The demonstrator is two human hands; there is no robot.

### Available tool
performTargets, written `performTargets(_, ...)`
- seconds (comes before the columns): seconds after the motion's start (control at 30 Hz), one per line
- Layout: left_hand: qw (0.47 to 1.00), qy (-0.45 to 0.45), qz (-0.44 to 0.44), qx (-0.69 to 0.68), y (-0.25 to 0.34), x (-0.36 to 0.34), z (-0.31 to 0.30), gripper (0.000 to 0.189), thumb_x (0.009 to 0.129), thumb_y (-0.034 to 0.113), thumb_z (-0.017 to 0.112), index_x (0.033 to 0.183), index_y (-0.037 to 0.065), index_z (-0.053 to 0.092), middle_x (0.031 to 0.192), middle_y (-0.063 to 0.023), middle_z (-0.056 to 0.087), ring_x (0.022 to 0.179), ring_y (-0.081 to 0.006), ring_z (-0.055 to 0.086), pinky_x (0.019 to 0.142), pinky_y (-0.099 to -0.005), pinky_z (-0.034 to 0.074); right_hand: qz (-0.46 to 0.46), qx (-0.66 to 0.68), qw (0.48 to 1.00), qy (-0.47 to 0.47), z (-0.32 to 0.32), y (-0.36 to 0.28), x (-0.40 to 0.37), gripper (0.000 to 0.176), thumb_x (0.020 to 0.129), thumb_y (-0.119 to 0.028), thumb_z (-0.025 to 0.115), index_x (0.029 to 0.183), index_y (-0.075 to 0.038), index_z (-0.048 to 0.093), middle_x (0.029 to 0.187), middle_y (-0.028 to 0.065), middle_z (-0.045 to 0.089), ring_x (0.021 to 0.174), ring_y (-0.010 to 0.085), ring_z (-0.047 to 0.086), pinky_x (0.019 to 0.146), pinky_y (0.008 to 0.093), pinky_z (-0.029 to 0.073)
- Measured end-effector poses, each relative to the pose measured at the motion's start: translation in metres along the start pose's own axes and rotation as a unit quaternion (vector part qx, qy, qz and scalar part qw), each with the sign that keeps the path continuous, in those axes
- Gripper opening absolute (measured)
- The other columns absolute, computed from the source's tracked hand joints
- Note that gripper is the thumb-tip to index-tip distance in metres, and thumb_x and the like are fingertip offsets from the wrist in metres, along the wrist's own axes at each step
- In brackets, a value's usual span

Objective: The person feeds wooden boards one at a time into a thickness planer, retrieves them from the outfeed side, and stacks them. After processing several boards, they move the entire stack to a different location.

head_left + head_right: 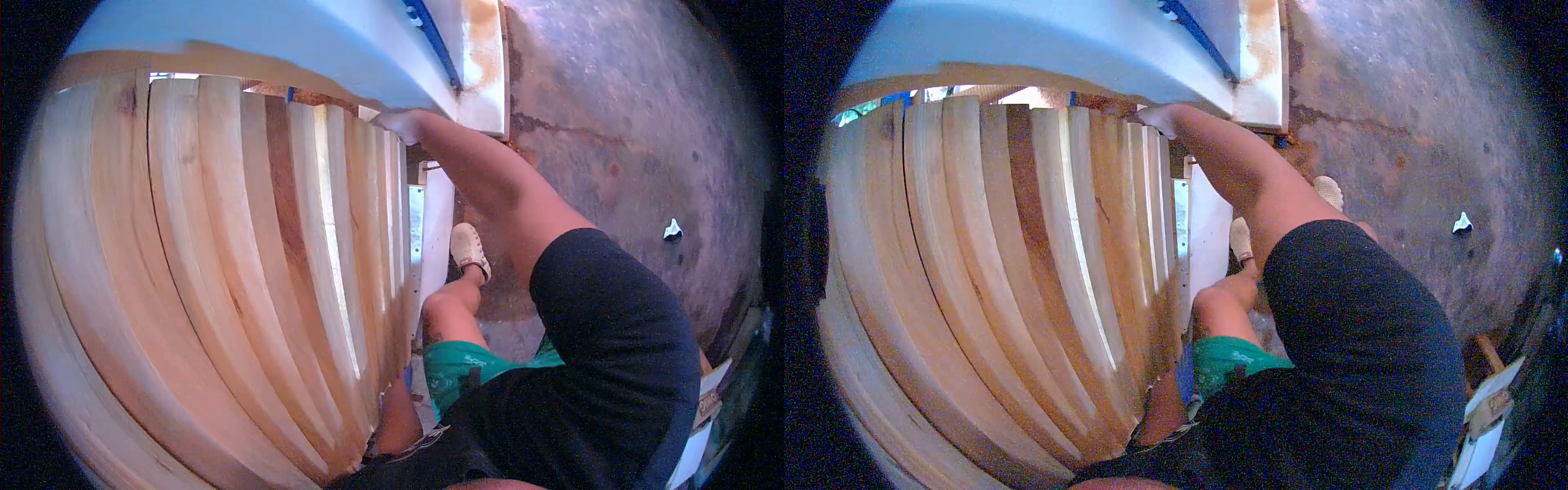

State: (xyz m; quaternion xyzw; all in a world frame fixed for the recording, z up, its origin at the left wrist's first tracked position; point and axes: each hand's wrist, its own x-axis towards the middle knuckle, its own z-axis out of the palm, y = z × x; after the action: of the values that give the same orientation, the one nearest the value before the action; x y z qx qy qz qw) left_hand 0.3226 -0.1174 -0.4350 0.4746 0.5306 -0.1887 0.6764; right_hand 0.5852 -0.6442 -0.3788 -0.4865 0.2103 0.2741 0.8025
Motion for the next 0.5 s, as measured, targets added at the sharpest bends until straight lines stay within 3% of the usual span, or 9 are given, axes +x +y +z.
performTargets(0.17,1.0,-0.013,-0.006,0.02,0.003,-0.009,0.004,0.06,0.091,0.051,0.036,0.139,0.015,0.038,0.148,-0.0067,0.033,0.137,-0.0275,0.027,0.11,-0.0491,0.02,-0.019,-0.02,1.0,-0.001,-0.016,0.036,0.014,0.057,0.089,-0.042,0.051,0.133,-0.007,0.045,0.135,0.0109,0.048,0.122,0.0218,0.043,0.1,0.0376,0.034)
performTargets(0.23,0.999,-0.02,-0.011,0.026,0.002,-0.011,0.005,0.059,0.092,0.05,0.036,0.139,0.015,0.038,0.147,-0.0066,0.034,0.137,-0.0276,0.027,0.11,-0.0493,0.02,-0.045,-0.028,0.998,0.029,-0.022,0.049,0.033,0.048,0.089,-0.041,0.053,0.121,-0.005,0.055,0.118,0.0109,0.059,0.106,0.0212,0.055,0.09,0.0365,0.041)
performTargets(0.5,0.999,-0.03,-0.026,0.015,-0.004,-0.007,0.002,0.058,0.092,0.05,0.034,0.139,0.015,0.039,0.147,-0.0062,0.035,0.136,-0.028,0.028,0.11,-0.0499,0.02,-0.019,0.001,0.999,0.026,-0.009,0.026,-0.002,0.046,0.09,-0.043,0.052,0.112,-0.003,0.059,0.108,0.0113,0.061,0.098,0.0197,0.057,0.086,0.0348,0.043)
